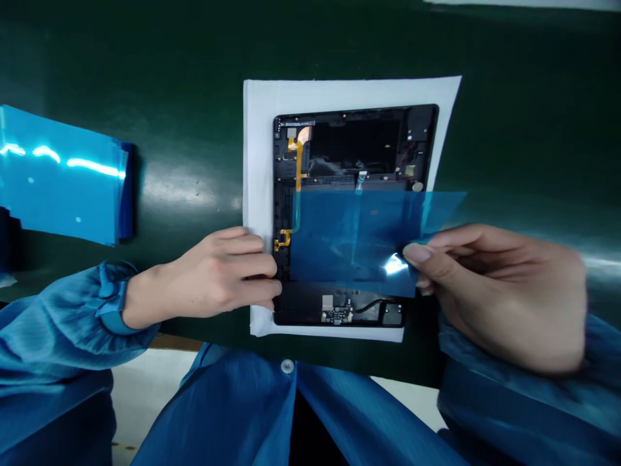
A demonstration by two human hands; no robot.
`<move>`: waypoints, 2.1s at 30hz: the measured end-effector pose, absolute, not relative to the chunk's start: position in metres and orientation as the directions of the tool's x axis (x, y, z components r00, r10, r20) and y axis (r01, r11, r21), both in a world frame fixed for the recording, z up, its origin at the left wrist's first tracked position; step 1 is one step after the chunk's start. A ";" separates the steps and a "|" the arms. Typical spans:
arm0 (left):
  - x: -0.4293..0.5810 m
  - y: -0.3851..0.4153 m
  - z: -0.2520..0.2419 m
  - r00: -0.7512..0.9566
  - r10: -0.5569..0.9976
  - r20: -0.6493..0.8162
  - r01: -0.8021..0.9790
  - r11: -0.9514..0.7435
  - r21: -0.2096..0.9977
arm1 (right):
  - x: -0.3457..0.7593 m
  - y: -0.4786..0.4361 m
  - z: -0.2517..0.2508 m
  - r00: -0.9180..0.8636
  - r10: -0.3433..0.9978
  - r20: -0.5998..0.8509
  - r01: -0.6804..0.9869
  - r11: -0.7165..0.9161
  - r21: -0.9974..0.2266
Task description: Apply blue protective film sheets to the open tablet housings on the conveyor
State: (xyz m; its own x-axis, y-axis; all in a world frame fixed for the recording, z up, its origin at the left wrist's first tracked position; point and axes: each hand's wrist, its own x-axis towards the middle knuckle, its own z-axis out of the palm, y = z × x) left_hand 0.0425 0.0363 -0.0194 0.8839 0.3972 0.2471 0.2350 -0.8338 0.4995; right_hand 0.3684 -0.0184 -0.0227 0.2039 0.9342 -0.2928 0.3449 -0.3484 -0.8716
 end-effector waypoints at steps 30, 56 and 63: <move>0.041 0.035 -0.017 0.888 0.386 0.250 0.231 -0.845 0.483 | 0.370 -0.017 -0.026 0.170 0.936 -0.309 0.349 -0.350 -0.869; 0.040 0.034 -0.016 0.887 0.388 0.251 0.224 -0.836 0.501 | 0.365 -0.010 -0.021 0.146 0.919 -0.367 0.308 -0.395 -0.866; 0.042 0.039 -0.004 0.837 0.472 0.278 0.325 -0.836 0.443 | 0.364 -0.008 -0.016 0.121 0.939 -0.322 0.297 -0.344 -0.891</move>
State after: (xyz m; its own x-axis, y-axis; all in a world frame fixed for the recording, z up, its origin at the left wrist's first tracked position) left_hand 0.0424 0.0385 -0.0039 0.8366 0.4721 0.2777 0.3246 -0.8358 0.4428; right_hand 0.3642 -0.0078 -0.0157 0.1209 0.9389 -0.3222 0.2968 -0.3440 -0.8908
